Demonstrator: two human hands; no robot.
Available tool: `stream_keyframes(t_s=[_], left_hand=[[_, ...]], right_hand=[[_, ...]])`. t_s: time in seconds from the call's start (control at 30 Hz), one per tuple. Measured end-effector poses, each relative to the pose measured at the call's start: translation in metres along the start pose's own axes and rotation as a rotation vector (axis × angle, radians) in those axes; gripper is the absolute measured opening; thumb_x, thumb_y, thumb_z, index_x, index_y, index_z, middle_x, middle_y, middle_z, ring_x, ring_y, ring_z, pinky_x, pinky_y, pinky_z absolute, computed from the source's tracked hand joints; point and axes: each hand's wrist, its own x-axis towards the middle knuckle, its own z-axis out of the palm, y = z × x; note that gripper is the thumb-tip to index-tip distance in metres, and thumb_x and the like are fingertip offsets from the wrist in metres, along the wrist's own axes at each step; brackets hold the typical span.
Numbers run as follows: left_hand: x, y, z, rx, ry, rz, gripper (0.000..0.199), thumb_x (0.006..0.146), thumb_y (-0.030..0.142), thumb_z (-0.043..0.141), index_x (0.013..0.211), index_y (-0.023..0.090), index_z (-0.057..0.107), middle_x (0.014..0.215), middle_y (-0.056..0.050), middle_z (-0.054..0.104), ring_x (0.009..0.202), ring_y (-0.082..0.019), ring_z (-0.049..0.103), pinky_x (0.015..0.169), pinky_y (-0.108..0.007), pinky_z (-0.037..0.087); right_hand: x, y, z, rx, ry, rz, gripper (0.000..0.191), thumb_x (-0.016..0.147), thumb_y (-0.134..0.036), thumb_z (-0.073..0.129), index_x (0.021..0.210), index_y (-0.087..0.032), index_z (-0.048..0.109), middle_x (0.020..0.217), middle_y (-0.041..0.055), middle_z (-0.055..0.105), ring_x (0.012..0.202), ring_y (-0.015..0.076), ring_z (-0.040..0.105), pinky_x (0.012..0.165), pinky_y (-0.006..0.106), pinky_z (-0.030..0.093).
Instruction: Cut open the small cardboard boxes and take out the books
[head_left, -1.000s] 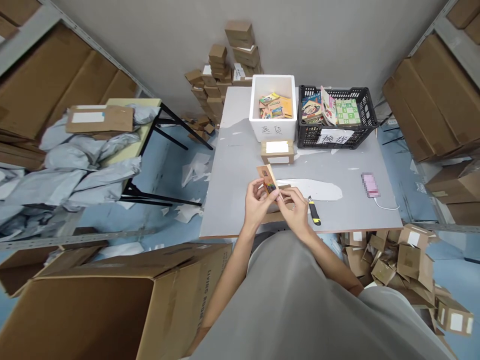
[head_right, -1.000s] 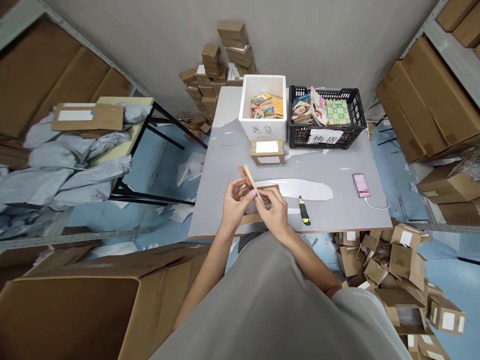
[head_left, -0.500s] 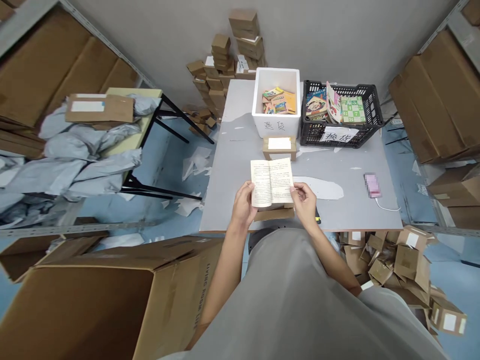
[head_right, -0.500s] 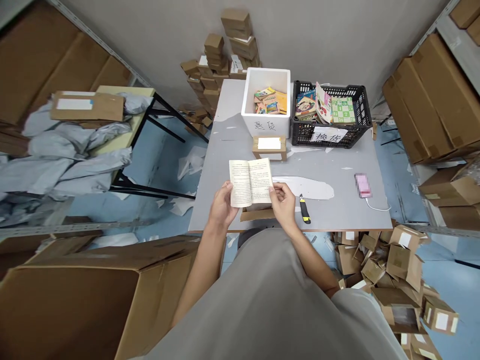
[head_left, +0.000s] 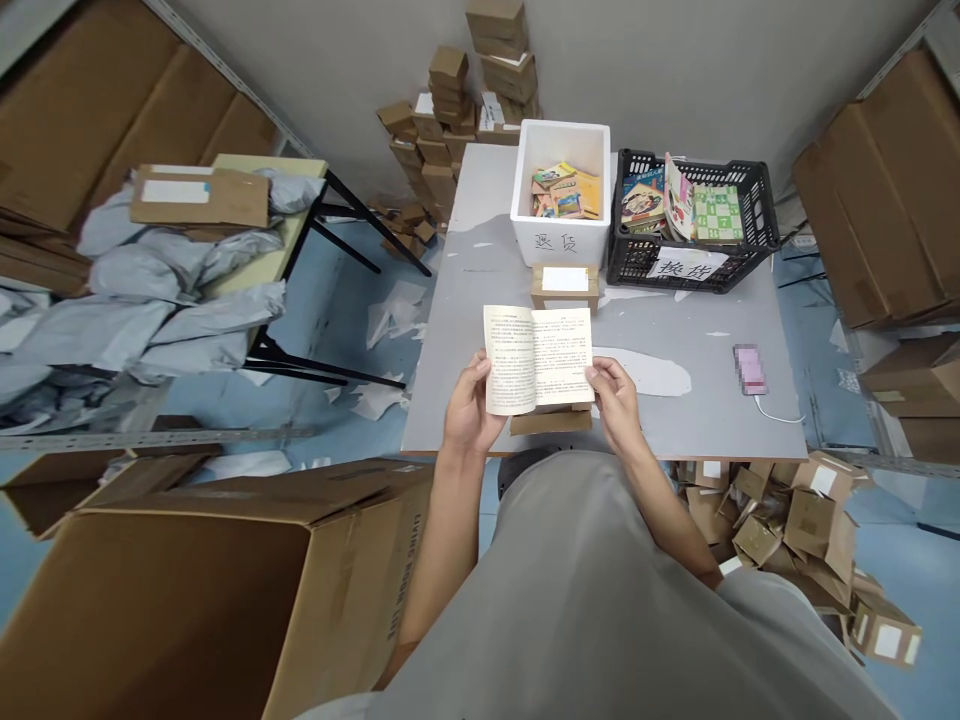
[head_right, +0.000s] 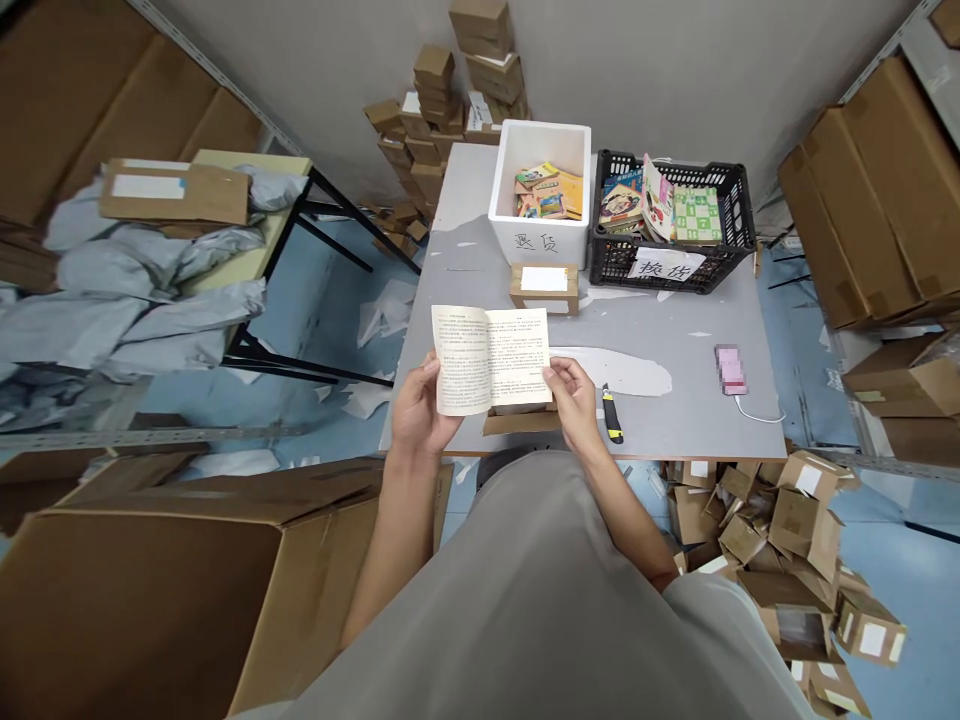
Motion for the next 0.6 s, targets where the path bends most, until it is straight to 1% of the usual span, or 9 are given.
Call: stream_keyframes(t_s=[0.1,0.2,0.37,0.47,0.5,0.53,0.57,0.6], left_hand=[[-0.006,0.008,0.001,0.003,0.001,0.004,0.039,0.086,0.059,0.080,0.080,0.028,0.057,0.085,-0.006,0.069,0.084,-0.027,0.071,0.073,-0.041,0.062],[-0.010,0.012,0.001,-0.044,-0.035,-0.014,0.040,0.086,0.059,0.083,0.082,0.027,0.059,0.085,-0.005,0.067,0.083,-0.026,0.070,0.071,-0.040,0.060],[-0.011,0.014,0.000,-0.136,-0.079,-0.022,0.042,0.085,0.056,0.089,0.083,0.025,0.060,0.082,-0.003,0.066,0.080,-0.023,0.070,0.071,-0.036,0.059],[-0.011,0.010,0.001,-0.085,-0.068,-0.015,0.045,0.087,0.057,0.090,0.080,0.024,0.061,0.081,-0.002,0.065,0.079,-0.021,0.069,0.072,-0.034,0.058],[-0.011,0.007,0.002,-0.035,-0.061,-0.005,0.045,0.088,0.058,0.091,0.081,0.024,0.063,0.085,-0.003,0.068,0.085,-0.023,0.071,0.076,-0.034,0.059],[-0.011,0.003,0.004,0.028,-0.056,0.012,0.043,0.087,0.059,0.091,0.083,0.024,0.066,0.092,-0.005,0.073,0.095,-0.025,0.074,0.083,-0.036,0.061],[-0.011,-0.002,0.006,0.096,-0.052,0.032,0.042,0.086,0.059,0.092,0.087,0.024,0.069,0.104,-0.008,0.077,0.109,-0.029,0.076,0.091,-0.038,0.062],[-0.011,-0.008,0.009,0.163,-0.047,0.054,0.041,0.085,0.059,0.093,0.090,0.024,0.073,0.118,-0.011,0.079,0.125,-0.032,0.073,0.101,-0.041,0.061]], right_hand=[[-0.003,-0.006,0.001,0.022,-0.033,0.001,0.042,0.089,-0.061,0.084,0.108,-0.026,0.071,0.108,0.0061,0.084,0.106,0.0272,0.079,0.092,0.040,0.065],[-0.006,-0.012,0.002,0.028,-0.056,-0.001,0.041,0.090,-0.061,0.083,0.109,-0.027,0.070,0.109,0.0058,0.083,0.106,0.0272,0.078,0.091,0.040,0.065],[-0.010,-0.019,0.002,0.070,-0.095,0.019,0.041,0.090,-0.060,0.087,0.109,-0.028,0.071,0.109,0.0042,0.084,0.108,0.0268,0.079,0.094,0.038,0.064],[-0.010,-0.017,0.001,0.076,-0.115,0.025,0.042,0.089,-0.061,0.088,0.109,-0.028,0.071,0.110,0.0043,0.084,0.111,0.0272,0.079,0.096,0.038,0.064],[-0.009,-0.014,0.002,0.066,-0.120,0.026,0.043,0.089,-0.061,0.088,0.110,-0.028,0.071,0.111,0.0045,0.083,0.111,0.0272,0.078,0.096,0.039,0.064],[-0.009,-0.011,0.002,0.053,-0.125,0.025,0.044,0.089,-0.062,0.088,0.110,-0.028,0.070,0.111,0.0047,0.083,0.111,0.0270,0.078,0.096,0.039,0.064],[-0.008,-0.008,0.003,0.040,-0.132,0.022,0.045,0.088,-0.063,0.089,0.111,-0.028,0.070,0.112,0.0047,0.083,0.110,0.0266,0.078,0.097,0.039,0.065],[-0.007,-0.004,0.004,0.025,-0.141,0.016,0.047,0.088,-0.064,0.089,0.110,-0.028,0.070,0.111,0.0045,0.082,0.109,0.0260,0.078,0.097,0.039,0.065]])
